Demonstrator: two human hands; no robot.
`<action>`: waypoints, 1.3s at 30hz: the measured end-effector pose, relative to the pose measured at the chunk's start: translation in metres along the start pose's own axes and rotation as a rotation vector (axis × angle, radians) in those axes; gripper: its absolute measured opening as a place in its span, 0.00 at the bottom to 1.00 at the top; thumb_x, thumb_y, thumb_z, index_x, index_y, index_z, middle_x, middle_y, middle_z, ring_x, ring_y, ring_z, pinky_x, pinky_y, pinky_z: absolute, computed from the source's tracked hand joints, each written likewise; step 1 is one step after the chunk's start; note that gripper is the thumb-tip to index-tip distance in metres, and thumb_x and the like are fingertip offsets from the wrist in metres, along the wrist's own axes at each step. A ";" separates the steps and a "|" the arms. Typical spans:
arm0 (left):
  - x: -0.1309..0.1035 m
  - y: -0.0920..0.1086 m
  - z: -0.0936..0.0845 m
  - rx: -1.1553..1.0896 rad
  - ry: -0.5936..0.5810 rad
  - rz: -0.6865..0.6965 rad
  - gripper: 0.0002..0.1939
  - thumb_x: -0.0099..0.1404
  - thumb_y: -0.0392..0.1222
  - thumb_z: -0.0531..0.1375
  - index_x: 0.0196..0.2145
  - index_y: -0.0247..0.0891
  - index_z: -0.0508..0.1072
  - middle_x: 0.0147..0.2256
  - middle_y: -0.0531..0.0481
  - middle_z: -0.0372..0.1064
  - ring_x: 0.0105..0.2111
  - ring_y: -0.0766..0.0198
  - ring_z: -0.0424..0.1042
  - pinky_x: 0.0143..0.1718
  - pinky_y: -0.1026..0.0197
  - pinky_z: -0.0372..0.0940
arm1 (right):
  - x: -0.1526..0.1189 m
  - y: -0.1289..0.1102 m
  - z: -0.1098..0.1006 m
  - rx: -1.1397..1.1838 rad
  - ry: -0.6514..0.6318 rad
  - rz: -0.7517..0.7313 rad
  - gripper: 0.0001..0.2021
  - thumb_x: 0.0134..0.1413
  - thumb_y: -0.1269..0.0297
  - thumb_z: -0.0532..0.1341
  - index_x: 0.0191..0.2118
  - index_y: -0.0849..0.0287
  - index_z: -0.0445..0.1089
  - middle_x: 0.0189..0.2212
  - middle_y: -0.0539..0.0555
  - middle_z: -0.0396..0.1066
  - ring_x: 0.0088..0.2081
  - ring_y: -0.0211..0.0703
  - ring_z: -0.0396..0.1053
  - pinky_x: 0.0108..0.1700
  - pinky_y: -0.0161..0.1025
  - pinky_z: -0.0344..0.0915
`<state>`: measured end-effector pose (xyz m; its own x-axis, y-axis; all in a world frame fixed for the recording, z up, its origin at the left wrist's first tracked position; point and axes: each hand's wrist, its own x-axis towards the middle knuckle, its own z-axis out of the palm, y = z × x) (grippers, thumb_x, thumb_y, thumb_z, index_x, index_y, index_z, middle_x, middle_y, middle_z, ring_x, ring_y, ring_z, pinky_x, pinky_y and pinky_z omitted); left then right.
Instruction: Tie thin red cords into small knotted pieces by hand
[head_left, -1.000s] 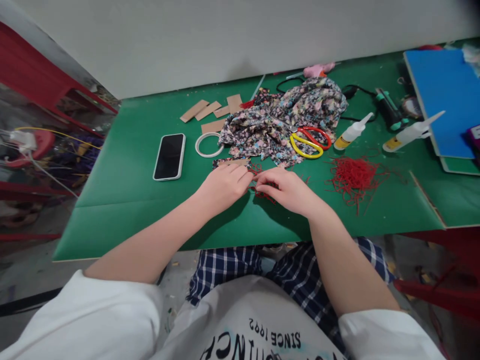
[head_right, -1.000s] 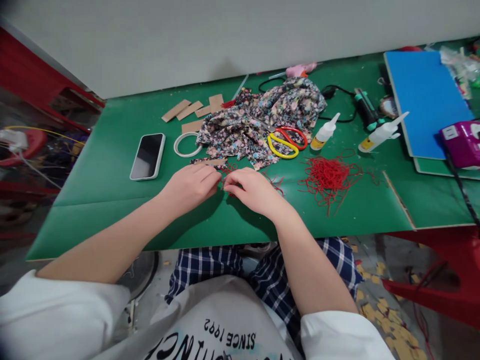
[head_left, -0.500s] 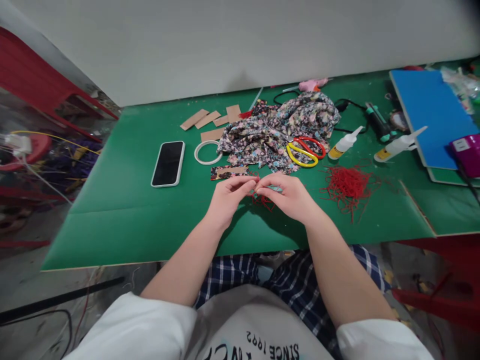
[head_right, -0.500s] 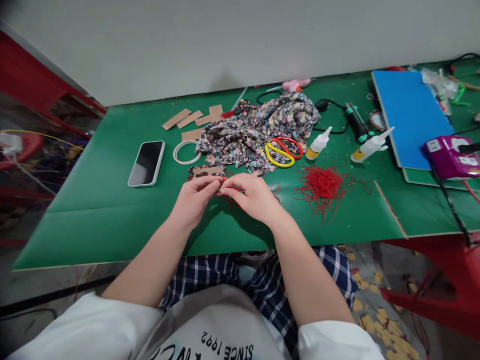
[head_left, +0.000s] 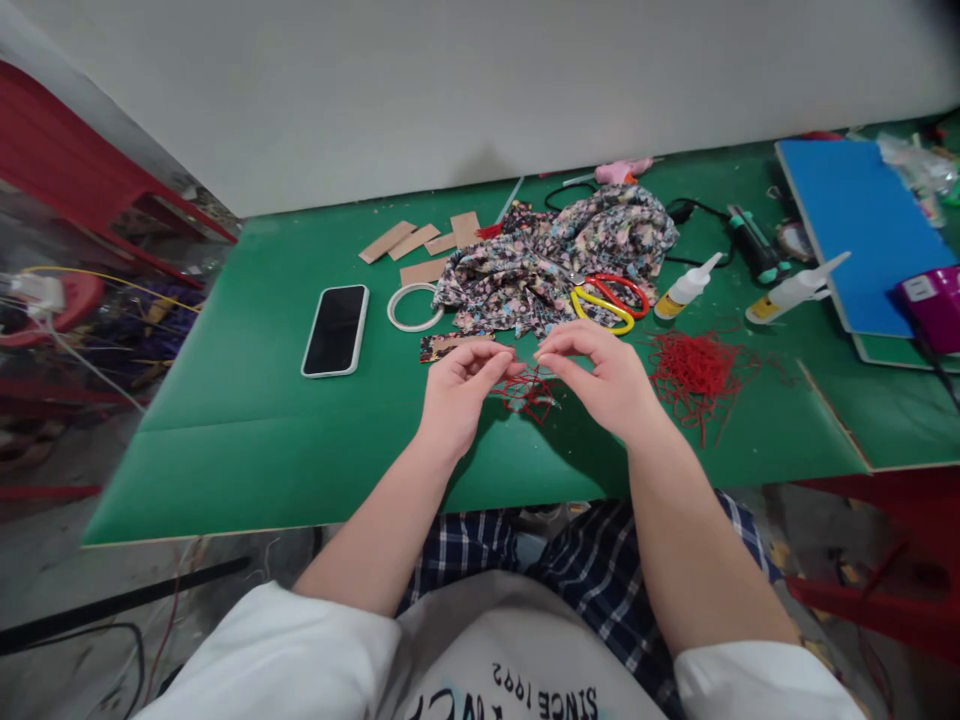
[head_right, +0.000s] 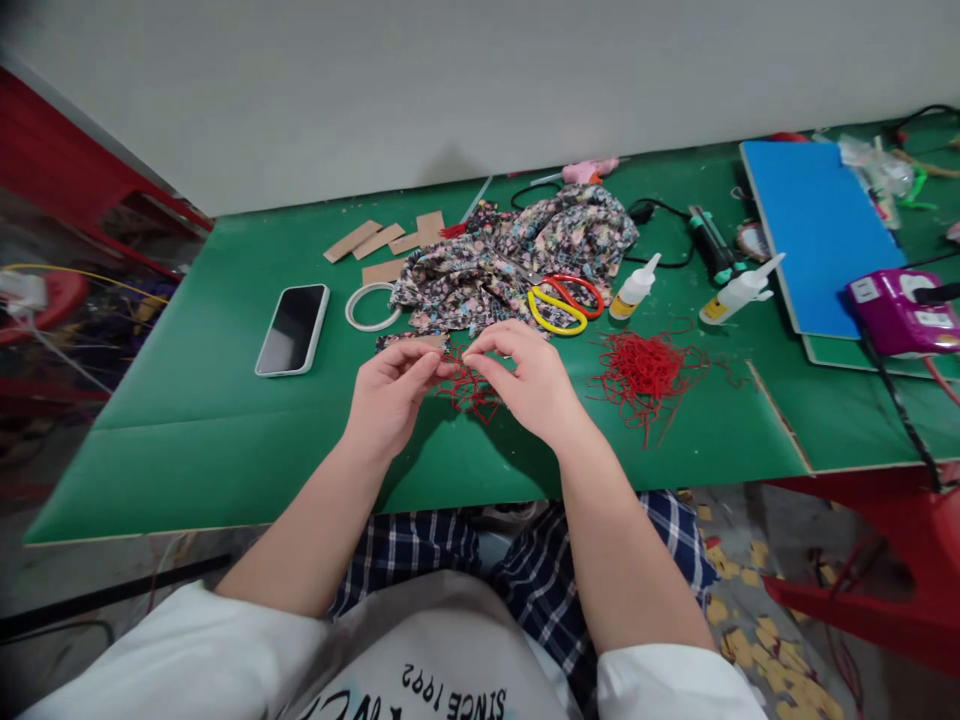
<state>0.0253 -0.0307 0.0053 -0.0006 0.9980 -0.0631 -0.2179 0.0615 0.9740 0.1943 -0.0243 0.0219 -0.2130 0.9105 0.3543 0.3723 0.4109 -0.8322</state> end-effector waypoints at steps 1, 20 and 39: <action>0.000 0.000 0.000 0.001 -0.018 0.007 0.12 0.53 0.44 0.66 0.34 0.36 0.72 0.28 0.53 0.73 0.30 0.68 0.74 0.37 0.64 0.68 | 0.000 -0.001 -0.001 0.013 -0.007 0.013 0.03 0.53 0.68 0.61 0.30 0.57 0.71 0.33 0.52 0.72 0.38 0.40 0.69 0.44 0.40 0.65; 0.000 -0.004 0.000 -0.073 -0.270 0.010 0.29 0.55 0.41 0.66 0.54 0.46 0.64 0.23 0.57 0.70 0.27 0.68 0.73 0.33 0.64 0.67 | -0.001 -0.003 0.003 0.221 -0.082 0.071 0.02 0.51 0.69 0.62 0.29 0.58 0.73 0.29 0.50 0.73 0.34 0.37 0.69 0.40 0.37 0.65; -0.005 0.001 0.012 -0.225 -0.218 -0.139 0.16 0.52 0.48 0.67 0.34 0.37 0.68 0.26 0.56 0.68 0.26 0.72 0.69 0.26 0.70 0.63 | -0.001 -0.004 0.009 0.183 -0.018 0.002 0.03 0.56 0.67 0.58 0.31 0.58 0.67 0.31 0.50 0.67 0.37 0.37 0.66 0.42 0.39 0.63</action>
<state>0.0366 -0.0358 0.0096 0.2475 0.9614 -0.1199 -0.4113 0.2163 0.8854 0.1852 -0.0272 0.0208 -0.2296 0.9095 0.3466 0.2020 0.3928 -0.8971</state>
